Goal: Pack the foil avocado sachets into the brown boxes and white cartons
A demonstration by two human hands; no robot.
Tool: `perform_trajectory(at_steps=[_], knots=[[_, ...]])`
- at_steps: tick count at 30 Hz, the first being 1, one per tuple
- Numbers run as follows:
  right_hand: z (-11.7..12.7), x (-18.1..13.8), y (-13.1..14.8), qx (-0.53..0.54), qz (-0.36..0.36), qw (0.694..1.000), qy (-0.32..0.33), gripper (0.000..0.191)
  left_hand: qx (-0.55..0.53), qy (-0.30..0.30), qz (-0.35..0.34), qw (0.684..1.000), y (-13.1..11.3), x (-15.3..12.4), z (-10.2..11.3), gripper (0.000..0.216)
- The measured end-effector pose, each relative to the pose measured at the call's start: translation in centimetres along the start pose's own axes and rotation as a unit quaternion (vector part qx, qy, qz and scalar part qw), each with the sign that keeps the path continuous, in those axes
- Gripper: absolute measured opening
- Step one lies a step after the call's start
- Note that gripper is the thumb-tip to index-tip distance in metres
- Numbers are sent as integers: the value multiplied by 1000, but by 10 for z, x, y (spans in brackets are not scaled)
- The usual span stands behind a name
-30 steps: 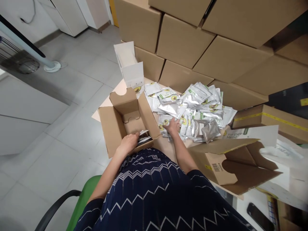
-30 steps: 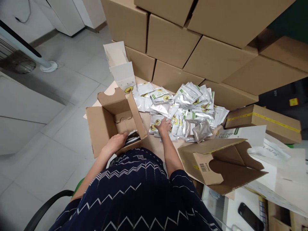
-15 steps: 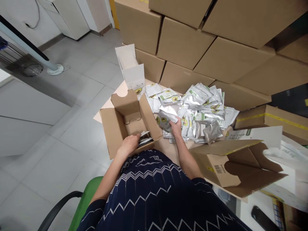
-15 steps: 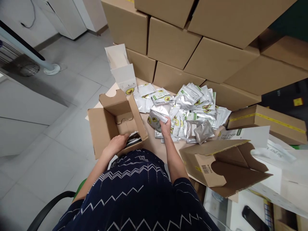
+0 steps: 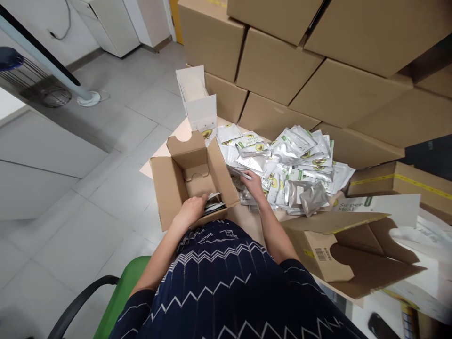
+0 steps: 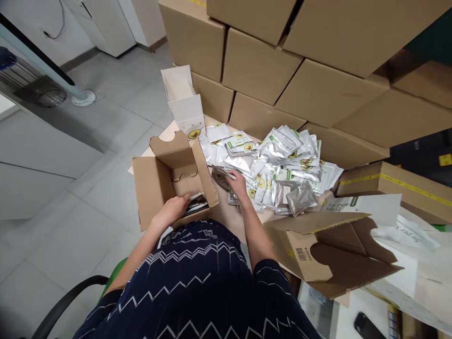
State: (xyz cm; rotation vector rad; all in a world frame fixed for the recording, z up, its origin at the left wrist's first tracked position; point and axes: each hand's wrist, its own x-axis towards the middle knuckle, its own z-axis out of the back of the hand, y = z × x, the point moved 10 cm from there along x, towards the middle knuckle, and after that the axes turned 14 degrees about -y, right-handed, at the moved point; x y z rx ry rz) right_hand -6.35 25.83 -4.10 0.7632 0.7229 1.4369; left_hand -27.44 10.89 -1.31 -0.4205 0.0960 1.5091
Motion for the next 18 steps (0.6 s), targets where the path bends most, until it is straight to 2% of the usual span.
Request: perform_trajectory(at_steps=[3,6,8,9,12,15,17,18], knots=[[-7,2,14,-143,24,988,46,41,-14,-25,8,1000,-1,-1,9,40],[-16,1,31,-293,62,948,111,33,-33,-42,17,998,-2,-3,17,38],[-10,6,43,-345,69,930,104,31,-44,-47,14,998,-3,-4,18,37],[-1,10,52,-354,71,929,79,32,-46,-48,14,998,-3,-5,18,36],[39,21,94,-292,119,948,-53,34,-37,-49,25,998,0,-6,13,36],[83,13,148,-119,204,957,-165,37,-33,-45,24,998,-2,-7,9,31],[99,3,177,-9,236,953,-190,41,-34,-39,9,999,-6,-8,8,29],[99,-2,189,28,245,952,-180,42,-33,-36,2,999,-9,-9,7,29]])
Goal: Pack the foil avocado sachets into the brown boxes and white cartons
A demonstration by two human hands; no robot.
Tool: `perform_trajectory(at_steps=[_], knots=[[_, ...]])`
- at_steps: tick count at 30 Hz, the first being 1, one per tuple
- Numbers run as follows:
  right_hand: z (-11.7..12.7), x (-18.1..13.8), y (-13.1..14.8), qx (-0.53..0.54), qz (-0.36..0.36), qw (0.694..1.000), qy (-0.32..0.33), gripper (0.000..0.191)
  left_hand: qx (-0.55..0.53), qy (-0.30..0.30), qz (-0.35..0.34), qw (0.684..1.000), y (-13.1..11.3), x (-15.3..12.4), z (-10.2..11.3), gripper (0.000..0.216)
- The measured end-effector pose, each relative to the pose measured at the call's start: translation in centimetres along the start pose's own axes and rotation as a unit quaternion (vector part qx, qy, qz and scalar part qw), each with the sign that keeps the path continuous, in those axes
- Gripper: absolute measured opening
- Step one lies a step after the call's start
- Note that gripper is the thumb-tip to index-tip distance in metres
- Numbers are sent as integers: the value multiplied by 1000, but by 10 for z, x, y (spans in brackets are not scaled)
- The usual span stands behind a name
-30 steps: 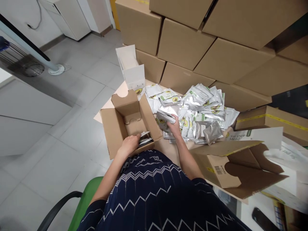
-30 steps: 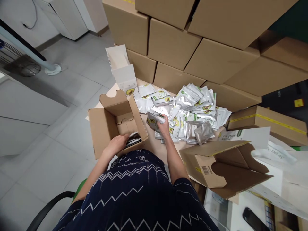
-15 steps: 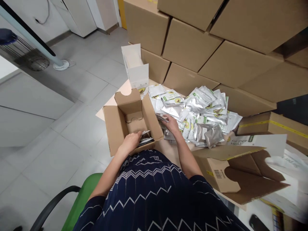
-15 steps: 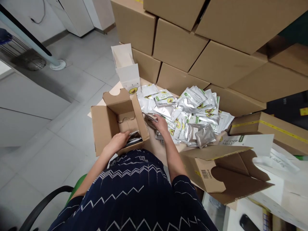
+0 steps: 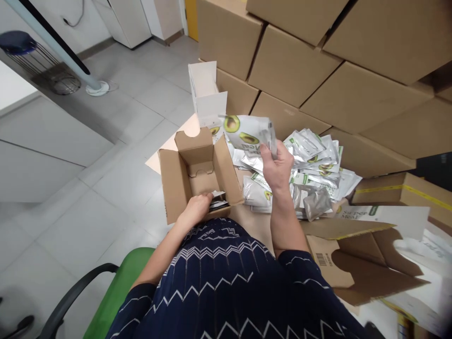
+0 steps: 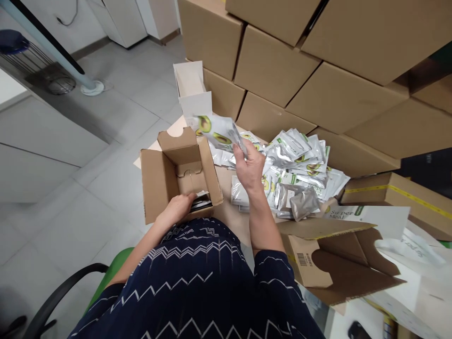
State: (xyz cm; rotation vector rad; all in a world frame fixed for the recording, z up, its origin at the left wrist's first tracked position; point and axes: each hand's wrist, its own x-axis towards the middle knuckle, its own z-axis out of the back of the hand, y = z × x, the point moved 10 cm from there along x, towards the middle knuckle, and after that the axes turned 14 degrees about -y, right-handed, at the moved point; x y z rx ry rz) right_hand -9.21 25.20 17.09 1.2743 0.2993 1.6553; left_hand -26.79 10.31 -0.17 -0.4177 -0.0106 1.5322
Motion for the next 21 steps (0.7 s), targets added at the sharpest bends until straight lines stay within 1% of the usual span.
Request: perform_trajectory(at_steps=[1,2,4,5,7,8,10,12,13,15,17,18,19,20,21], knots=[[-5,0,13,29,2,999,21,42,2,2,-6,1000,-2,-1,0,29],[-15,-3,25,47,7,997,61,41,4,2,-10,1000,-4,-2,0,29],[-47,-18,46,51,26,981,183,36,10,2,-12,1000,-5,-4,0,29],[-64,-30,54,38,39,966,252,35,13,2,-11,1000,-5,-5,0,29],[-96,-58,62,-10,72,923,378,36,16,5,-7,1000,-4,-9,-1,30],[-110,-72,62,-41,89,898,429,37,17,7,-5,1000,-2,-11,-1,30],[-133,-98,59,-97,120,848,506,38,11,2,1,1000,1,-15,2,27],[-150,-120,55,-133,146,802,564,36,-2,-29,23,999,7,-18,10,26],[-156,-130,54,-144,157,780,588,34,-8,-61,44,997,12,-20,18,29],[-163,-145,52,-158,172,743,628,30,-11,-146,91,985,23,-24,38,31],[-167,-155,52,-157,182,718,653,29,6,-231,115,966,29,-27,57,28],[-169,-158,53,-149,190,709,662,29,20,-259,108,960,28,-27,63,30],[-170,-161,55,-135,201,703,668,30,35,-271,93,957,25,-25,66,36],[-170,-164,59,-116,214,698,673,31,48,-266,76,960,22,-21,65,45],[-171,-166,61,-99,227,692,678,33,57,-239,63,967,19,-16,60,53]])
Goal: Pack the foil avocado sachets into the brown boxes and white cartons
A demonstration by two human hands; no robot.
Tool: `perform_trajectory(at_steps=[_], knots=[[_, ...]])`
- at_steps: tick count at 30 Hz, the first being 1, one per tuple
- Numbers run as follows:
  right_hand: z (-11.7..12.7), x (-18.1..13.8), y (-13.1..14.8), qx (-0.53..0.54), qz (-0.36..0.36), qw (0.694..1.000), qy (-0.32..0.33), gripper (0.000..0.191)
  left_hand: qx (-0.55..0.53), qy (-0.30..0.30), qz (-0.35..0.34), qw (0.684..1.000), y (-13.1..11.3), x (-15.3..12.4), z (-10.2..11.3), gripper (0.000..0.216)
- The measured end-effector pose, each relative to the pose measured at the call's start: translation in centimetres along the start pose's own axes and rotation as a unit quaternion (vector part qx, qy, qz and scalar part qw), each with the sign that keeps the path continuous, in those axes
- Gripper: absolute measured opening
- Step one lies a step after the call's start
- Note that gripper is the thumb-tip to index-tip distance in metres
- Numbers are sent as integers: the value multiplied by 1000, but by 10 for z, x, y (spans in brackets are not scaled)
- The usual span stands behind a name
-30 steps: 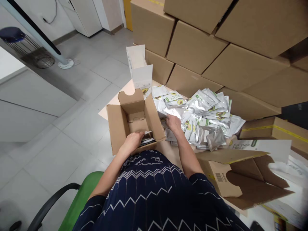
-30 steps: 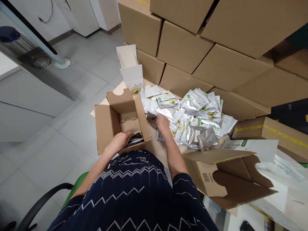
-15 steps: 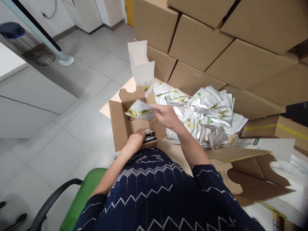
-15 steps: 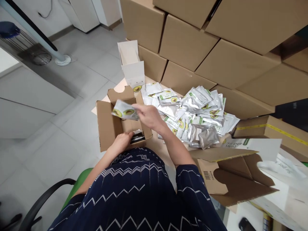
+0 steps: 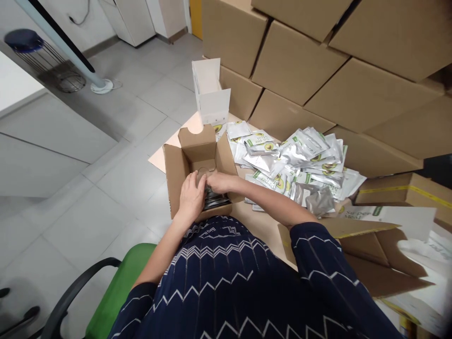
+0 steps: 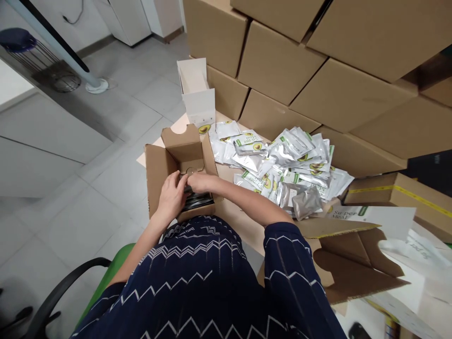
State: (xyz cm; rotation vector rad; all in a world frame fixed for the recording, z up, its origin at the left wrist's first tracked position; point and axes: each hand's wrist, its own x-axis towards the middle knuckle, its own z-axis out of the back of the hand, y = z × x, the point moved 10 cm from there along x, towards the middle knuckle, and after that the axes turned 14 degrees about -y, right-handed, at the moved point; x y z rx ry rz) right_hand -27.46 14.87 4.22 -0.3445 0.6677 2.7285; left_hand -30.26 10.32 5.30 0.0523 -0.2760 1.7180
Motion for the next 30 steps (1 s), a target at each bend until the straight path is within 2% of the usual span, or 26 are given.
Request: perform_trajectory(at_steps=[2,4,6,7,9,10,12,14,15,16,17,19,21,23,25,27,30], knots=[[-4,-1,2,3,20,1000,13,35,19,102,-9,995,-4,1,-22,61],[-9,-5,-4,3,-2,999,32,34,42,205,2,978,-5,-3,-41,56],[-8,-12,-11,20,-44,999,17,28,57,255,5,965,-7,-5,-49,47],[-2,-15,-12,53,-51,997,-16,26,59,262,2,963,-9,-4,-51,43],[20,-24,-20,169,-56,975,-136,27,56,271,-8,961,-12,-4,-54,40],[34,-32,-32,235,-66,946,-214,29,54,275,-10,960,-12,-4,-56,39],[56,-59,-83,326,-135,858,-374,36,50,284,-16,957,-11,-6,-61,38],[57,-97,-151,305,-259,777,-486,40,46,290,-19,956,-11,-8,-66,38],[51,-117,-183,255,-326,751,-514,39,46,291,-20,955,-10,-9,-68,38],[42,-130,-210,188,-379,755,-500,36,45,292,-21,955,-10,-10,-70,38],[27,-141,-234,118,-431,767,-460,36,45,292,-22,955,-10,-10,-71,38],[-11,-159,-273,22,-509,784,-354,61,44,291,-26,955,-10,-12,-73,38],[-47,-170,-293,-24,-533,797,-283,68,42,291,-30,955,-11,-13,-74,38],[-68,-175,-295,-55,-524,801,-283,58,39,291,-32,955,-11,-14,-75,38],[-74,-176,-289,-77,-509,799,-310,52,38,292,-33,955,-11,-14,-76,37],[-68,-177,-281,-86,-501,794,-332,49,37,294,-33,955,-11,-15,-77,37],[-33,-180,-263,-95,-483,786,-375,44,37,295,-35,954,-11,-15,-78,38]])
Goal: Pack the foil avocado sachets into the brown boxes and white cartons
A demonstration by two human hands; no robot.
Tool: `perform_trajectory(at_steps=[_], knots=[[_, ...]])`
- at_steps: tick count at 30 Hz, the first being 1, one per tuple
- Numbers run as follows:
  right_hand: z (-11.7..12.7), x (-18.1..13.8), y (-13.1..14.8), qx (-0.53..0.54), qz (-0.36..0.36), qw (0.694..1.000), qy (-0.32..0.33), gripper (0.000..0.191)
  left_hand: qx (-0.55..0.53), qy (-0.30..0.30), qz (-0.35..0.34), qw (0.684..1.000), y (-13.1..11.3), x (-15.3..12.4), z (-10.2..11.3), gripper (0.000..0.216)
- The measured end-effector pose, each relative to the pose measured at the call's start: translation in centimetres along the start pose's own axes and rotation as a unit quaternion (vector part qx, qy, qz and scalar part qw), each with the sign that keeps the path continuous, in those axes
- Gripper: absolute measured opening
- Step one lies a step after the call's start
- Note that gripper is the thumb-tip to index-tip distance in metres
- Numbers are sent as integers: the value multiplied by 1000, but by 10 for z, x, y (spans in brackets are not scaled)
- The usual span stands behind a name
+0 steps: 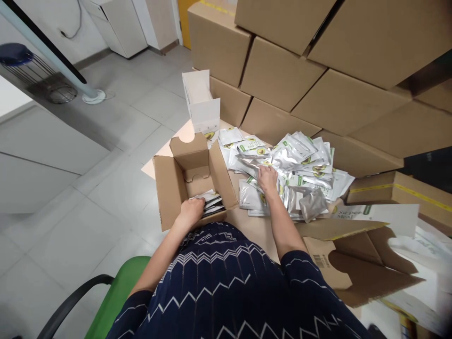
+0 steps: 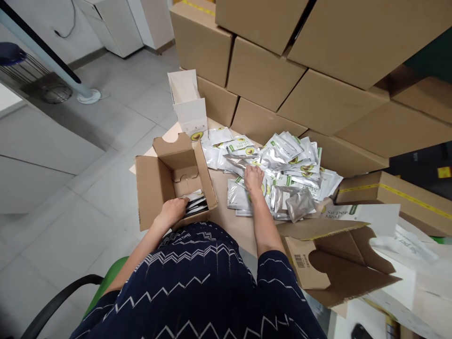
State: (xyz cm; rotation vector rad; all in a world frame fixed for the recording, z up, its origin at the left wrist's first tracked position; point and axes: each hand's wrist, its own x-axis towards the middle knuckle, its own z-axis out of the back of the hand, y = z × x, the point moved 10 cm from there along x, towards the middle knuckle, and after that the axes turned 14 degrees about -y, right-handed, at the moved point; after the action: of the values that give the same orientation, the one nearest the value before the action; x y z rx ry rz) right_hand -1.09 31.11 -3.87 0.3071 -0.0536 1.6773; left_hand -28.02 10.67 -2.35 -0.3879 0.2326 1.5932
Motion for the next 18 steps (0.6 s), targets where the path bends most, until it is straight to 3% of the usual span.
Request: perform_trajectory(at_steps=[4,7,13,18], knots=[[56,14,25,56,24,998,-27,43,-1,-3,-7,1000,-1,-1,1,39],[69,13,50,73,61,995,15,35,0,-6,-8,1000,-1,-1,3,38],[18,-11,87,78,89,985,122,36,-2,-11,-3,1000,-1,-3,6,37],[-16,-35,94,239,14,960,142,50,-7,-12,-3,1000,-1,-4,6,39]])
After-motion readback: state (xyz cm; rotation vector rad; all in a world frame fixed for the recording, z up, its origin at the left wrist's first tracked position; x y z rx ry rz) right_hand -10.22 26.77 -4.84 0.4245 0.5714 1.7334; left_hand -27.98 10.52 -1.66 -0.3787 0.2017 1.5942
